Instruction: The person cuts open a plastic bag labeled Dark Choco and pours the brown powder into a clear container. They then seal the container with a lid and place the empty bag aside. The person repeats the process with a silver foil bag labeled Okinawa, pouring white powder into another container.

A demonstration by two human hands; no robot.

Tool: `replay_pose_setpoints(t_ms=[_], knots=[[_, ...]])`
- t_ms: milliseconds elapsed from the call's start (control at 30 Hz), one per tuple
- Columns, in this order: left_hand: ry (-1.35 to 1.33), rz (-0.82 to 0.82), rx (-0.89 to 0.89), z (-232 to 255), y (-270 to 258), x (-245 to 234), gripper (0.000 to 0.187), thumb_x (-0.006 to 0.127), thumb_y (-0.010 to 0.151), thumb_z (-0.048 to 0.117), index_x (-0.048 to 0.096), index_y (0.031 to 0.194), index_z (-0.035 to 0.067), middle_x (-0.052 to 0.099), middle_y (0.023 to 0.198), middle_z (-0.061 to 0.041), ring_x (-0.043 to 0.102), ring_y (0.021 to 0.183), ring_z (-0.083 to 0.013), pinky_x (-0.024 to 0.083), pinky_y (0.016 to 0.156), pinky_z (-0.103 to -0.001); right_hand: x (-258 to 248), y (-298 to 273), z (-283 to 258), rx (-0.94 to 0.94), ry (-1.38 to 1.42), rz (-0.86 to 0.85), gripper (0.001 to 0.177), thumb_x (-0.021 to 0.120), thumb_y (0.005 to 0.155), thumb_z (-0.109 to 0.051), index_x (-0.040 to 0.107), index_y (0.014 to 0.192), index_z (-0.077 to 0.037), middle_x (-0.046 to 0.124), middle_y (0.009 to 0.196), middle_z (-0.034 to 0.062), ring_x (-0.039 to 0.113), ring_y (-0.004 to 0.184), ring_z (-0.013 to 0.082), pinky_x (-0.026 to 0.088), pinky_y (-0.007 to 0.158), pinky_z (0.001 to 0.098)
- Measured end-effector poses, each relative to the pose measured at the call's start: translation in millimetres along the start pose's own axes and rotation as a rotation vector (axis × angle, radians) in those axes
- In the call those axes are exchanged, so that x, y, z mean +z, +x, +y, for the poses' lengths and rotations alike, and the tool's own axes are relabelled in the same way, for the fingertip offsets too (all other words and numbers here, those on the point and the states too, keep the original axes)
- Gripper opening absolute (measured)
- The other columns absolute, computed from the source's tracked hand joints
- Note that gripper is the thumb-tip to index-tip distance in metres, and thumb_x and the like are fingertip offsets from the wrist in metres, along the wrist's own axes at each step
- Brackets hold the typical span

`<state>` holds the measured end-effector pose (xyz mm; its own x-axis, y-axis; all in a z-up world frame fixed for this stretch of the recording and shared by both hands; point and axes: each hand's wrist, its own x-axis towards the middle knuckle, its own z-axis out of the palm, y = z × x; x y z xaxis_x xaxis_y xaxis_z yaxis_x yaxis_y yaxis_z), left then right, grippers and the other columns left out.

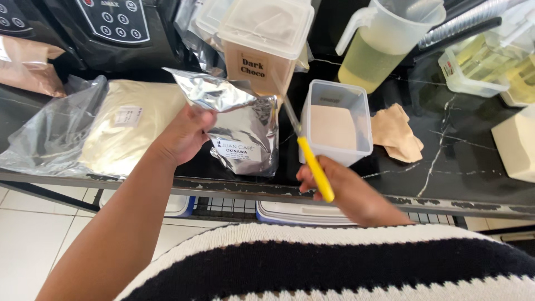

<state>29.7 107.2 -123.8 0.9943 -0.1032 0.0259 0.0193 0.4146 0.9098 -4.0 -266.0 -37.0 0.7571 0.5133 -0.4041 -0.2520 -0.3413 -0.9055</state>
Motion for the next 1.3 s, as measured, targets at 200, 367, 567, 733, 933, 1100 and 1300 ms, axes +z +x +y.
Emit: replay_pose_setpoints(t_ms=[200,367,567,733,933,1100,1300], knots=[[-0.324,0.096,0.206,-12.6,12.5,13.7,0.086,0.069,0.101,0.066,0.052,0.156,0.002,0.052,0.113,-0.007,0.052,0.105,-0.0199,0.048,0.100,-0.039,5.9,-13.3,-14.1,0.160,-0.407,0.166,0.037,0.066,0.093,-0.039,0.063,0.111,-0.006,0.064,0.085,0.0035,0.058,0.077,0.0151,0.050,0.073,0.0298],[-0.348,0.292,0.343,0.5,22.8,54.4,0.079,0.063,0.092,0.057,0.044,0.143,0.000,0.061,0.132,-0.011,0.064,0.125,-0.0295,0.059,0.097,-0.047,-3.9,-9.1,-19.7,0.181,-0.517,0.279,0.037,0.070,0.093,-0.038,0.065,0.108,-0.004,0.059,0.078,0.0062,0.053,0.070,0.0167,0.044,0.065,0.0345],[-0.286,0.508,0.430,34.9,16.0,61.8,0.072,0.072,0.089,0.048,0.057,0.132,-0.008,0.060,0.131,-0.012,0.064,0.122,-0.0275,0.062,0.093,-0.048,14.9,33.2,30.6,0.186,-0.387,0.149,0.034,0.060,0.093,-0.033,0.062,0.114,-0.006,0.061,0.086,0.0065,0.060,0.075,0.0167,0.049,0.070,0.0325],[-0.080,0.689,0.418,45.8,4.6,42.4,0.078,0.076,0.089,0.053,0.064,0.133,-0.010,0.065,0.143,-0.012,0.060,0.115,-0.0172,0.053,0.080,-0.026,25.7,74.2,46.9,-0.081,-0.751,0.085,0.047,0.065,0.096,-0.040,0.064,0.112,0.005,0.057,0.111,0.0190,0.064,0.092,0.0324,0.052,0.083,0.0421],[-0.154,0.603,0.442,54.9,-11.7,51.7,0.081,0.075,0.088,0.056,0.060,0.139,-0.006,0.062,0.142,-0.011,0.066,0.121,-0.0171,0.061,0.093,-0.031,39.0,80.9,47.8,-0.355,-1.023,0.229,0.053,0.064,0.094,-0.034,0.057,0.130,0.005,0.047,0.138,0.0305,0.051,0.123,0.0492,0.043,0.100,0.0517],[-0.177,0.211,0.374,89.4,-10.6,82.2,0.079,0.068,0.089,0.068,0.045,0.145,0.018,0.058,0.142,-0.009,0.069,0.127,-0.0258,0.063,0.102,-0.046,26.3,65.6,33.4,-0.141,-0.270,0.165,0.049,0.050,0.100,-0.035,0.066,0.130,0.000,0.070,0.128,0.0203,0.067,0.118,0.0344,0.051,0.103,0.0471],[-0.346,-0.196,0.323,95.1,28.7,141.1,0.088,0.067,0.089,0.070,0.039,0.153,0.017,0.052,0.153,-0.013,0.055,0.141,-0.0336,0.053,0.116,-0.056,14.4,49.8,33.1,-0.110,0.691,-0.320,0.070,0.047,0.104,-0.050,0.046,0.148,0.004,0.061,0.137,0.0307,0.068,0.120,0.0360,0.058,0.096,0.0457]])
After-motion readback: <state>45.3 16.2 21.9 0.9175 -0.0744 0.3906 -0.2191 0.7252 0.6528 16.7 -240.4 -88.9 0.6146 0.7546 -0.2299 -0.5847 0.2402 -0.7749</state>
